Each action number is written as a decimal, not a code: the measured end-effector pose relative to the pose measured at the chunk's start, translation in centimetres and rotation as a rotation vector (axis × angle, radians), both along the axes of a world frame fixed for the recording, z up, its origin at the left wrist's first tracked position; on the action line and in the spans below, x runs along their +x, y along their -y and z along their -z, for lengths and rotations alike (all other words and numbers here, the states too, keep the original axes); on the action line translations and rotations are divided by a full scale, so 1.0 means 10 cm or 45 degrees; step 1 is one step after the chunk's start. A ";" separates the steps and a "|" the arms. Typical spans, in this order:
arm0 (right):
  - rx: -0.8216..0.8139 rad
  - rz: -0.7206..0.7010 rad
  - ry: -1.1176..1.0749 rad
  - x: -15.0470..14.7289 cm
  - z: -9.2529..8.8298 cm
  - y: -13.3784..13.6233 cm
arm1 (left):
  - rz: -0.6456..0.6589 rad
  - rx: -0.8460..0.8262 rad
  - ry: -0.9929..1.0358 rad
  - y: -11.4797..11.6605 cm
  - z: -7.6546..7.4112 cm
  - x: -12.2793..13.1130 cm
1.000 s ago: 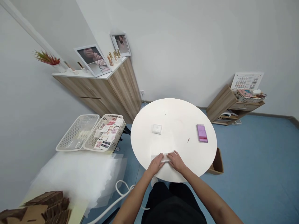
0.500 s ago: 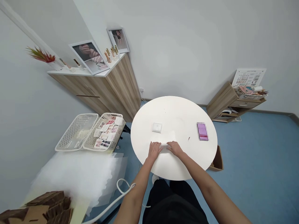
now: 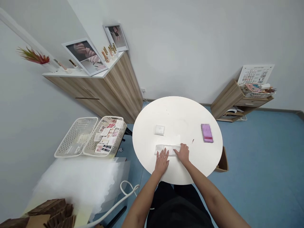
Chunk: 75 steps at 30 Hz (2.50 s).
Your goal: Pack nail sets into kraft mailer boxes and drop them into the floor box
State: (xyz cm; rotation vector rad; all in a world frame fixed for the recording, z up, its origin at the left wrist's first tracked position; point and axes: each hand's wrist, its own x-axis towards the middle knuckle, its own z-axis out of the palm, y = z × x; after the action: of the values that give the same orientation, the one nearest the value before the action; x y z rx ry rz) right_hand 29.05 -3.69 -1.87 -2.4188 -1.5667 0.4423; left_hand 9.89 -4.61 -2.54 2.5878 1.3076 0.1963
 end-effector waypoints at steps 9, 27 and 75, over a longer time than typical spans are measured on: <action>-0.077 0.338 -0.218 0.03 0.19 0.28 | -0.032 0.001 -0.018 0.20 0.01 0.16; 0.399 -0.406 -0.598 -0.44 -0.04 0.47 | -0.065 -0.156 0.277 0.19 -0.01 0.05; 0.315 -0.832 -0.360 -0.10 -0.08 0.51 | 0.245 -0.478 0.260 -0.34 -0.40 0.06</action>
State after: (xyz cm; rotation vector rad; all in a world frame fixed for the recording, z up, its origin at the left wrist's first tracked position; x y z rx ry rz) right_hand 28.05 -8.82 -1.07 -1.5449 -2.0969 0.6197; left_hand 10.44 -1.23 1.48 2.2857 0.9179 0.1574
